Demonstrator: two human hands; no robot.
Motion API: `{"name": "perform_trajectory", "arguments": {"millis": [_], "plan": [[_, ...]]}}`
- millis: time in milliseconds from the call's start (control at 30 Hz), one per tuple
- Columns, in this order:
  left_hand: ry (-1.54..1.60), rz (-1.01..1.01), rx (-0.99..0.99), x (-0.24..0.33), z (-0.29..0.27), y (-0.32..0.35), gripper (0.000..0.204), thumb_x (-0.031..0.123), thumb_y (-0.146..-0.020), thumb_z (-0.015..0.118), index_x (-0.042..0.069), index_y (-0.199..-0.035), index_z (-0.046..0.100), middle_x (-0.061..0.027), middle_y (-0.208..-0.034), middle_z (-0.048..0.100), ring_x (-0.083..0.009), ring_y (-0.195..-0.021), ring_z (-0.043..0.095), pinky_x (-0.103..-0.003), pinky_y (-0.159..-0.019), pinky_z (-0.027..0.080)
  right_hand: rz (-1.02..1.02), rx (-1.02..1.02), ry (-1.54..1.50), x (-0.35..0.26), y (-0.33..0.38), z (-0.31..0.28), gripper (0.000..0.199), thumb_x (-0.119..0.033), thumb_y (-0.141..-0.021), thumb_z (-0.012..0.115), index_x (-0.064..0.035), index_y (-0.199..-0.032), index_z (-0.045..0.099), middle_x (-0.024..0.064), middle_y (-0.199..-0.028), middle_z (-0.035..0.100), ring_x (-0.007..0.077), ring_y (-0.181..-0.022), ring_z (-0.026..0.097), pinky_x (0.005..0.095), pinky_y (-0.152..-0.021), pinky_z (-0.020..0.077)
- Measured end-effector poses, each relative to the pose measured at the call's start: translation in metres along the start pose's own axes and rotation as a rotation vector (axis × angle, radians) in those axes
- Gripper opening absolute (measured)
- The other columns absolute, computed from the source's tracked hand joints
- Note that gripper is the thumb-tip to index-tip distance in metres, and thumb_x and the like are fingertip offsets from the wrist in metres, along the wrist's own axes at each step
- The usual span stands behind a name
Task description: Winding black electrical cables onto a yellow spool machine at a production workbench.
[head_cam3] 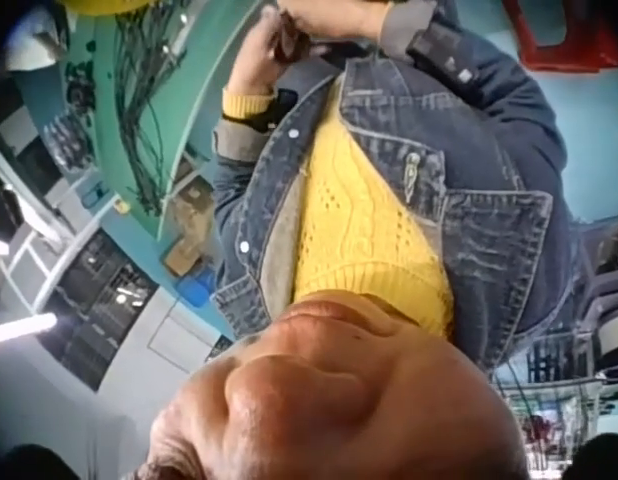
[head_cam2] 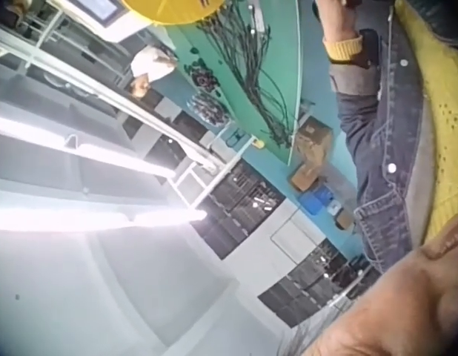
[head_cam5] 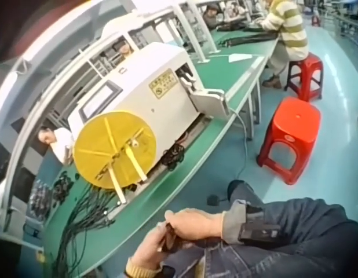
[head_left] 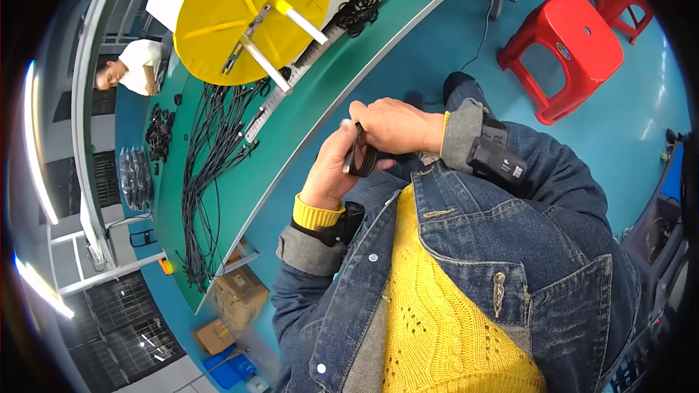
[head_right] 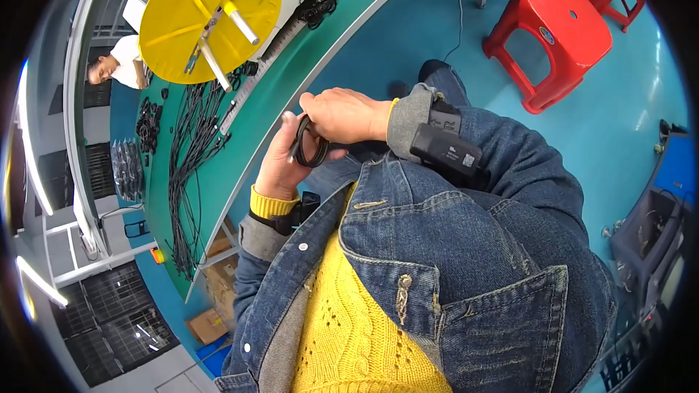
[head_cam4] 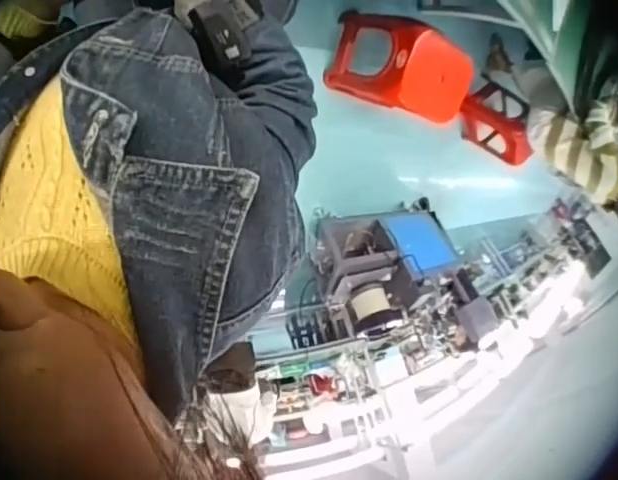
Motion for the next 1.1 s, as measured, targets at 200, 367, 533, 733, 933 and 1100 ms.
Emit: {"name": "perform_trajectory", "arguments": {"millis": [200, 367, 533, 733, 933, 1100], "plan": [[-0.388, -0.359, -0.118, 0.002, -0.001, -0.004, 0.045, 0.041, -0.087, 0.053, -0.002, -0.101, 0.055, -0.0083, -0.08, 0.063, -0.0169, -0.064, 0.061, -0.027, -0.059, 0.053, -0.073, -0.091, -0.023, 0.014, -0.007, 0.01, 0.024, -0.014, -0.075, 0.055, 0.0018, -0.083, 0.039, 0.0207, -0.064, 0.057, 0.0391, -0.065, 0.058, 0.0459, -0.055, 0.0437], [-0.705, -0.344, -0.001, 0.01, -0.01, -0.003, 0.045, 0.042, -0.08, 0.062, -0.002, -0.09, 0.061, -0.0073, -0.071, 0.063, -0.0182, -0.06, 0.061, -0.027, -0.052, 0.049, -0.275, 0.022, 0.015, 0.01, -0.014, 0.012, 0.027, -0.016, -0.074, 0.056, -0.0001, -0.088, 0.04, 0.0203, -0.064, 0.057, 0.039, -0.064, 0.058, 0.0469, -0.054, 0.0433], [-1.087, -0.057, 0.077, 0.004, 0.002, -0.013, 0.035, 0.034, -0.077, 0.066, -0.001, -0.079, 0.063, -0.0043, -0.063, 0.059, -0.015, -0.054, 0.056, -0.029, -0.047, 0.043, -0.121, 0.061, 0.089, 0.028, 0.007, 0.015, 0.025, -0.021, -0.077, 0.054, -0.0006, -0.085, 0.043, 0.0203, -0.062, 0.057, 0.0393, -0.061, 0.058, 0.047, -0.053, 0.0443], [-0.18, -0.311, -0.057, -0.015, 0.017, -0.001, 0.031, 0.031, -0.077, 0.066, 0.001, -0.078, 0.061, -0.0028, -0.06, 0.056, -0.0073, -0.048, 0.049, -0.02, -0.043, 0.037, -0.17, 0.099, 0.077, 0.019, 0.01, 0.006, 0.022, -0.019, -0.076, 0.054, -0.0007, -0.081, 0.043, 0.019, -0.056, 0.056, 0.0373, -0.052, 0.056, 0.0446, -0.047, 0.0445], [-0.822, -0.176, -0.17, -0.017, 0.01, -0.016, 0.021, 0.016, -0.074, 0.068, 0.001, -0.086, 0.06, -0.004, -0.067, 0.058, -0.008, -0.054, 0.053, -0.021, -0.046, 0.041, -0.247, -0.04, 0.391, 0.01, 0.006, 0.019, 0.021, -0.018, -0.073, 0.057, -0.0008, -0.078, 0.045, 0.0181, -0.057, 0.056, 0.0371, -0.052, 0.057, 0.0428, -0.048, 0.0453], [-0.699, 0.205, -0.243, -0.04, 0.002, -0.015, 0.022, 0.013, -0.074, 0.067, 0.001, -0.09, 0.058, -0.0012, -0.065, 0.057, -0.0087, -0.053, 0.05, -0.024, -0.047, 0.04, -0.174, 0.019, 0.111, 0.022, 0.014, 0.028, 0.019, -0.015, -0.07, 0.059, -0.0018, -0.081, 0.05, 0.018, -0.06, 0.058, 0.0371, -0.057, 0.058, 0.0433, -0.051, 0.0456]]}}
Point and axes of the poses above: each hand's wrist, its own y-axis away from the middle knuckle, its own z-axis out of the palm, x = y × z, the point moved 5 cm from there along -y, towards the middle knuckle
